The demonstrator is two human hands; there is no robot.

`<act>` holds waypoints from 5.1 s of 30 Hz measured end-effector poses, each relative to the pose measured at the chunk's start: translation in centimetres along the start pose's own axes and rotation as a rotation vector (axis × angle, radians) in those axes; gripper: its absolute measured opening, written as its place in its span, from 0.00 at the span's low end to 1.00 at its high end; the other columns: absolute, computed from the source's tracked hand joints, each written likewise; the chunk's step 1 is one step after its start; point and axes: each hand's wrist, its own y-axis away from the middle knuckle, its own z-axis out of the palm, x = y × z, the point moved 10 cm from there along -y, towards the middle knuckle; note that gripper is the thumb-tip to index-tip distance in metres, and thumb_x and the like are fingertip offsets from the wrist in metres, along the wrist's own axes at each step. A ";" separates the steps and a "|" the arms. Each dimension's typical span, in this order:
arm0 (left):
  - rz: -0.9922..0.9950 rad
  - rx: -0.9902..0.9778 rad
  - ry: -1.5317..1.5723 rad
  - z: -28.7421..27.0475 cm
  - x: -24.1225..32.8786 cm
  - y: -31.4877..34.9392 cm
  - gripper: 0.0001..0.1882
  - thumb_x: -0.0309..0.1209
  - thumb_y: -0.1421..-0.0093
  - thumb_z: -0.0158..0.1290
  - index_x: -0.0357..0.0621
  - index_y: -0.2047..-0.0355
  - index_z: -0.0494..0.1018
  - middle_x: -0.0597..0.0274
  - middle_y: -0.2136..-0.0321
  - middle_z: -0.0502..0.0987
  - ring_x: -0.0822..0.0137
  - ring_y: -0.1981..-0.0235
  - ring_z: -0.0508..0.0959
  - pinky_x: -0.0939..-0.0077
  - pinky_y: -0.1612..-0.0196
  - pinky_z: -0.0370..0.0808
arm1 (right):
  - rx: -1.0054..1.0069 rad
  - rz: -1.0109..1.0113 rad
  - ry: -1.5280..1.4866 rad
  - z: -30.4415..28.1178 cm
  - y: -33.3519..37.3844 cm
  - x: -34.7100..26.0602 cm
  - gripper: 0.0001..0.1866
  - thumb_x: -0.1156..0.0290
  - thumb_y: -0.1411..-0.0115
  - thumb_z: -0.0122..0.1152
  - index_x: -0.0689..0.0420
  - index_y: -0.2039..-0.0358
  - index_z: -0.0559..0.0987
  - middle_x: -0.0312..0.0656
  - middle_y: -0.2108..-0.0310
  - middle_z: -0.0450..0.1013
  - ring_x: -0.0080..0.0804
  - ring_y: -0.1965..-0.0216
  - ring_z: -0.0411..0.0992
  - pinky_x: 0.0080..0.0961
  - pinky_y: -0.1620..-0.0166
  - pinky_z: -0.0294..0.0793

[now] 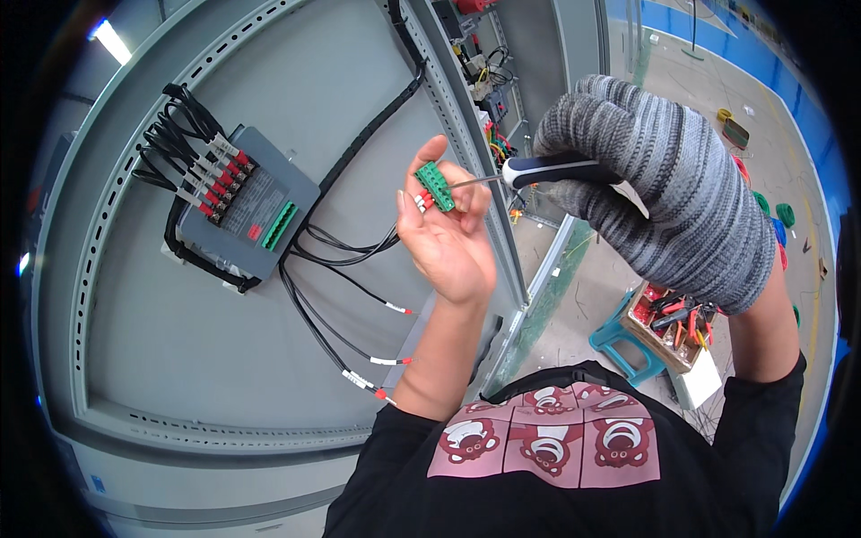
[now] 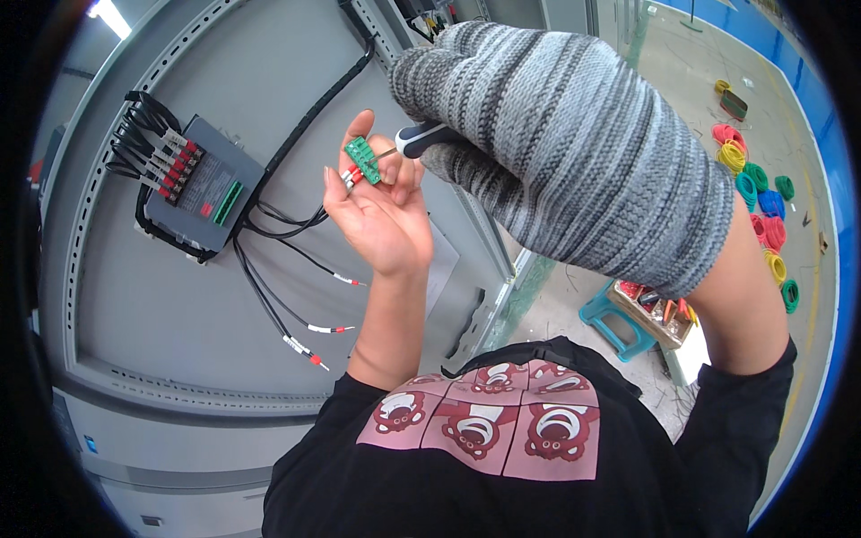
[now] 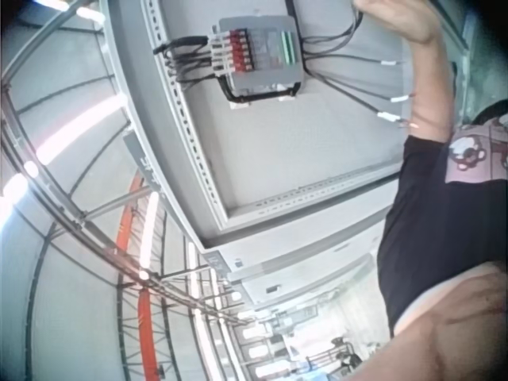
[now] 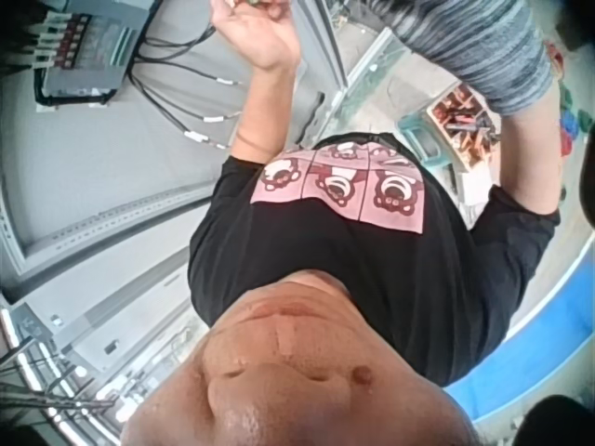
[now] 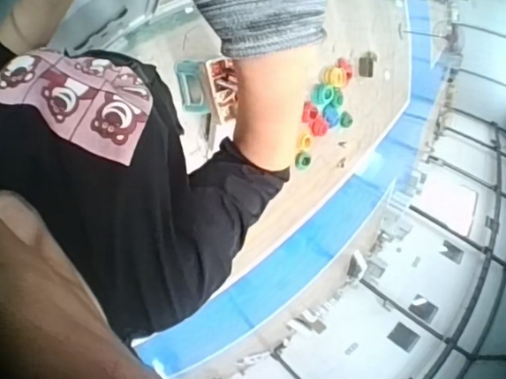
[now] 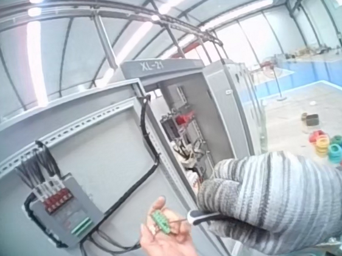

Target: The person connects black wires to a green terminal block using a screwdriver. They insert each wire into a terminal and tighten the screw to secure it, repeating this for several wires.

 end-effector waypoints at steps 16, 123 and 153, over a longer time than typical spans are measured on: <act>0.063 0.069 -0.177 -0.4 0.8 -0.2 0.27 0.46 0.31 0.30 0.36 0.46 0.63 0.68 0.75 0.62 0.76 0.77 0.55 0.79 0.69 0.58 | 0.001 0.023 -0.027 0.7 0.2 1.7 0.18 0.79 0.46 0.67 0.63 0.54 0.75 0.44 0.62 0.77 0.35 0.63 0.79 0.27 0.57 0.79; 0.118 0.046 -0.444 -1.7 2.3 0.2 0.29 0.48 0.36 0.35 0.37 0.46 0.65 0.72 0.71 0.64 0.81 0.71 0.60 0.86 0.69 0.57 | 0.152 0.378 -0.739 3.6 0.6 6.2 0.42 0.49 0.41 0.64 0.57 0.35 0.58 0.48 0.57 0.74 0.33 0.58 0.76 0.24 0.56 0.76; 0.138 0.033 -0.344 -1.5 2.5 0.1 0.29 0.46 0.35 0.36 0.33 0.45 0.64 0.67 0.71 0.63 0.77 0.68 0.62 0.82 0.61 0.64 | 0.009 0.610 -0.476 3.1 2.8 8.1 0.36 0.49 0.40 0.62 0.63 0.40 0.67 0.34 0.68 0.68 0.22 0.72 0.69 0.21 0.66 0.70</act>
